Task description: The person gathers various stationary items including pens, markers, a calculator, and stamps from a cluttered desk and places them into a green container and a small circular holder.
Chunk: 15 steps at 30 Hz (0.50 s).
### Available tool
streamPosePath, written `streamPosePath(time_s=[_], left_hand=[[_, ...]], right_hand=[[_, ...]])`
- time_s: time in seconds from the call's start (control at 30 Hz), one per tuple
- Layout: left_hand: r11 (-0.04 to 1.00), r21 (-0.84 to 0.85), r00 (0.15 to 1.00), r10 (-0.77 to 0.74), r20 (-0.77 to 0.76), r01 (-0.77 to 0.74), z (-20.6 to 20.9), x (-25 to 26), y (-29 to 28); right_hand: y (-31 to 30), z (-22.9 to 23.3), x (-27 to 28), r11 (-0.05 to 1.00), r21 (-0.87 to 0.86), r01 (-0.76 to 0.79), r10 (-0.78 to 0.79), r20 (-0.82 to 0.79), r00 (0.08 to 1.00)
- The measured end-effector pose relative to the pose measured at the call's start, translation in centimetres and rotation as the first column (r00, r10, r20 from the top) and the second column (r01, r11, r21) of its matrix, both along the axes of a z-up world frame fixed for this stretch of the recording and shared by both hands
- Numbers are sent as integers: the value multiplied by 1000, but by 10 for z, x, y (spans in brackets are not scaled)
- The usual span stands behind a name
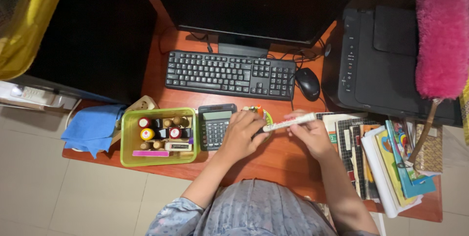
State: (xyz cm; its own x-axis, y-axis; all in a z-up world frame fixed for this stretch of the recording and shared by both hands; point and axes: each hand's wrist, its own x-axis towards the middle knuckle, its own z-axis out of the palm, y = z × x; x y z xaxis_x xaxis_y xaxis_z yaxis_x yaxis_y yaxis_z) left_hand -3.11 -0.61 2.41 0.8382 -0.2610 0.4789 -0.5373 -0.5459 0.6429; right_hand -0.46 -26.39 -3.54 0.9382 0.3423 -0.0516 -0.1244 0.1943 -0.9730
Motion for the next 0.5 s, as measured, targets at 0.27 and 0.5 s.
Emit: streamPosePath(time_s=[0.27, 0.5], left_hand=[[962, -180, 974, 184, -130, -206, -21, -3, 32], [992, -89, 891, 41, -452, -90, -25, -22, 54]], right_hand=[[21, 17, 9, 913, -358, 194, -74, 322, 944], [44, 36, 8, 817, -521, 248, 134, 589, 797]])
